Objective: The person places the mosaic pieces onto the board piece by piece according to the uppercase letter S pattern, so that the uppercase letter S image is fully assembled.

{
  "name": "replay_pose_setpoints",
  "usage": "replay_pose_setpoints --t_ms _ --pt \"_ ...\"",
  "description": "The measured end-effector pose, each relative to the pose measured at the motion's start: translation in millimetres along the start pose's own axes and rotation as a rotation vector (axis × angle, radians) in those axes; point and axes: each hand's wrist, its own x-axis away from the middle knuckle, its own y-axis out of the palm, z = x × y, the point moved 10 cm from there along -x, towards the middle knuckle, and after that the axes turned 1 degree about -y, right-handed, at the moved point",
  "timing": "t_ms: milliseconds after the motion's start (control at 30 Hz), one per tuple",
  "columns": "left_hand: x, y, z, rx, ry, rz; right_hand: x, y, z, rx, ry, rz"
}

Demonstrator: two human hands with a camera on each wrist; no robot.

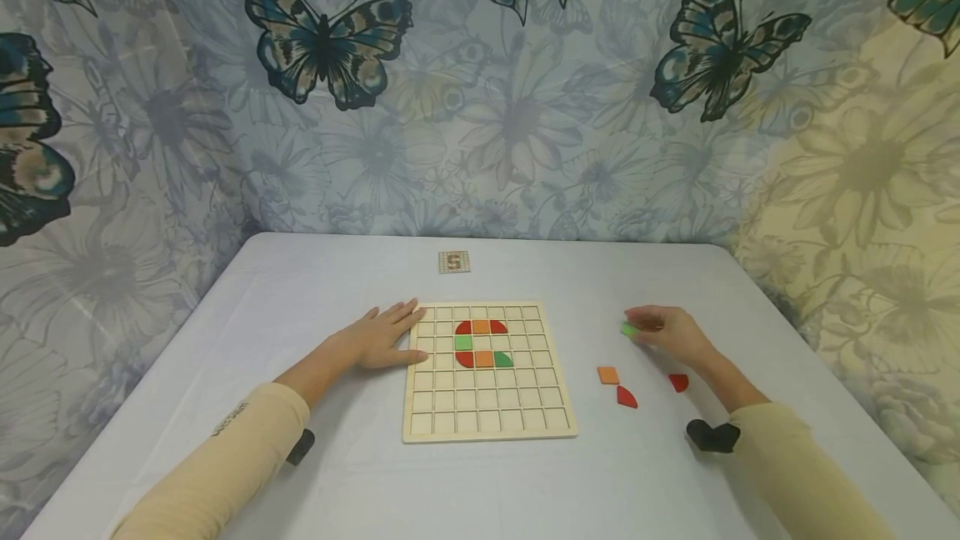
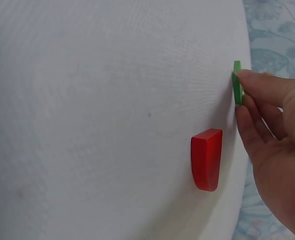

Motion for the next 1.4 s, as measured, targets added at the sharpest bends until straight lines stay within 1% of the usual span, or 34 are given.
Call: replay_pose_setpoints --t_ms 333,500,600,833,967,1100,1233,1400 --pt "-3.6 4.6 -5.2 -0.010 -0.011 -0.005 -7 3 -6 0.060 -0.006 -0.032" --pt "-6.3 7.0 -8.0 -0.006 -0.008 0.005 -8 5 -11 0.059 -0.006 -0.075" --pt "-7.1 8.3 -9.2 -0.016 -0.017 -0.003 -8 6 -11 0.050 0.006 -0.096" --pt "-3.8 4.4 -3.3 -0.003 0.000 -0.002 -8 5 -1 0.016 0.063 -0.082" --pt "-2.9 3.4 -2.7 -0.008 -0.008 -0.002 -5 1 -3 0.013 0.058 -0.049" --pt "-1.9 1.9 -2.0 -0.003 -0.008 -0.002 -4 -2 -3 -0.015 0.062 -0.024" --pt "-1.5 1.7 -2.4 -0.001 -0.010 -0.001 -3 -1 -2 -0.053 0.072 -0.032" --pt "-1.9 2.6 -2.5 0.000 -0.009 -0.006 -3 6 -3 -0.075 0.078 -0.052"
